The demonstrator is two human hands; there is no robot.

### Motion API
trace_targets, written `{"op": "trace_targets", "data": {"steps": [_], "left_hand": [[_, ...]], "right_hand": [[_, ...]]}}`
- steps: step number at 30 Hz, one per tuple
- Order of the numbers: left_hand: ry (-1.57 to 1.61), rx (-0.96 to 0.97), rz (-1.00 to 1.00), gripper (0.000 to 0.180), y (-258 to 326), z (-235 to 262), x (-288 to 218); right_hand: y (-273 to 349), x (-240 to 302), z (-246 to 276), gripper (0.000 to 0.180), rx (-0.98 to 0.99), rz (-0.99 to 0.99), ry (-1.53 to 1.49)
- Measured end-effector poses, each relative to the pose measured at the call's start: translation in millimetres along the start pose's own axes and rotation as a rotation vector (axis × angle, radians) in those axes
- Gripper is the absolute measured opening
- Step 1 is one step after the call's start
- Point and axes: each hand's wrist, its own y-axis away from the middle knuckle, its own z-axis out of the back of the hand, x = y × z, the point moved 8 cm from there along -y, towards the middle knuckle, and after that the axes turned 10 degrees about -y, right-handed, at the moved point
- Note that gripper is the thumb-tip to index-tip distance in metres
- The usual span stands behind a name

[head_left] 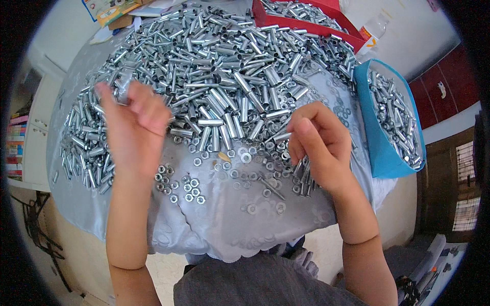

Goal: The person sits at a table covered with a large pile of metal bolts and washers. They repeatedly pick up a bolt and a washer, place the washer on the bolt, and then place the assembled unit into a blue plastic bin on the right side of the table.

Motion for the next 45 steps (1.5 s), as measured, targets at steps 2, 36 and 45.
{"op": "trace_targets", "data": {"steps": [2, 36, 45], "left_hand": [[0.161, -0.15, -0.083, 0.049, -3.7, 12.0, -20.4], [-1.774, 0.84, -0.573, 0.017, 68.6, -77.3, 91.3], [-1.625, 0.754, -0.558, 0.014, 65.5, -80.7, 80.0]], "right_hand": [[-0.5, 0.5, -1.3, 0.014, -0.002, -0.002, 0.02], [-9.7, 0.9, -2.1, 0.017, 0.273, 0.104, 0.685], [-8.0, -5.6, 11.9, 0.022, 0.058, -0.042, 0.357]]}}
